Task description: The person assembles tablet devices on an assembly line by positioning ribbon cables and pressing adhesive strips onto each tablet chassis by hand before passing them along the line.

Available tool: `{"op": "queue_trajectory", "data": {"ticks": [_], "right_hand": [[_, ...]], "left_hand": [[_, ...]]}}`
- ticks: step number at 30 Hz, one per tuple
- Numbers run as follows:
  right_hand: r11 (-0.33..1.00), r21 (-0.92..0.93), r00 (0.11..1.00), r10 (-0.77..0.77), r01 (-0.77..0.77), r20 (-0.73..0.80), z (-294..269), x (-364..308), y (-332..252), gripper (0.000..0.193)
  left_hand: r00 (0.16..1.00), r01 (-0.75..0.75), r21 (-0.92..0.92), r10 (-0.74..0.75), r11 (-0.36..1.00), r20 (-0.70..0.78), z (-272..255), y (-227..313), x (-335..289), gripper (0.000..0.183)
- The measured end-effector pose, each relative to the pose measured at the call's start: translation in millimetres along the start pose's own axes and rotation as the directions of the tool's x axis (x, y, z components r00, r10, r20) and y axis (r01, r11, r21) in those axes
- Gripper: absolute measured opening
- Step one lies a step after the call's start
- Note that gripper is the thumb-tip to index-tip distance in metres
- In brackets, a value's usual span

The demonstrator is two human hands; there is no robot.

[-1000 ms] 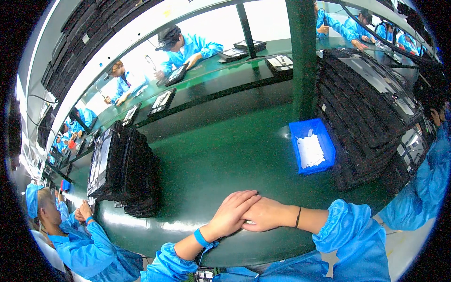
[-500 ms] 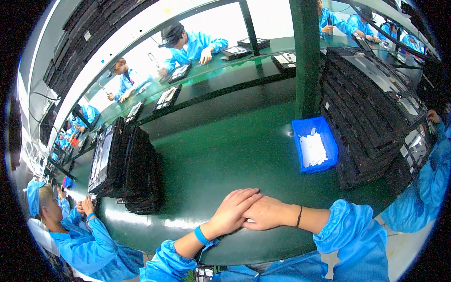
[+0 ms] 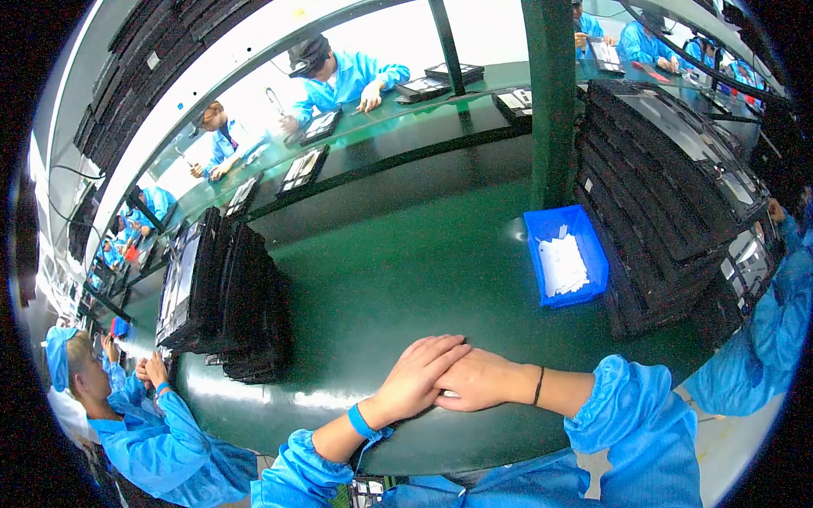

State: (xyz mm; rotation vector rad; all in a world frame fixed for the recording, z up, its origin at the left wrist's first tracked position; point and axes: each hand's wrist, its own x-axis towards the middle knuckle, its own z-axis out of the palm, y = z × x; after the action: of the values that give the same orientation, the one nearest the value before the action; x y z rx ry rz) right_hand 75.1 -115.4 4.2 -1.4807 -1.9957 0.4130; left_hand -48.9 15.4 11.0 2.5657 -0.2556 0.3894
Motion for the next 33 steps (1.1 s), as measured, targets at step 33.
{"op": "queue_trajectory", "data": {"ticks": [33], "right_hand": [[1.0, -0.008, 0.998, 0.027, -0.026, 0.065, -3.9, 1.3, -2.5, 0.024]], "left_hand": [[1.0, 0.009, 0.007, -0.009, 1.0, 0.011, -2.8, 1.2, 0.8, 0.057]]}}
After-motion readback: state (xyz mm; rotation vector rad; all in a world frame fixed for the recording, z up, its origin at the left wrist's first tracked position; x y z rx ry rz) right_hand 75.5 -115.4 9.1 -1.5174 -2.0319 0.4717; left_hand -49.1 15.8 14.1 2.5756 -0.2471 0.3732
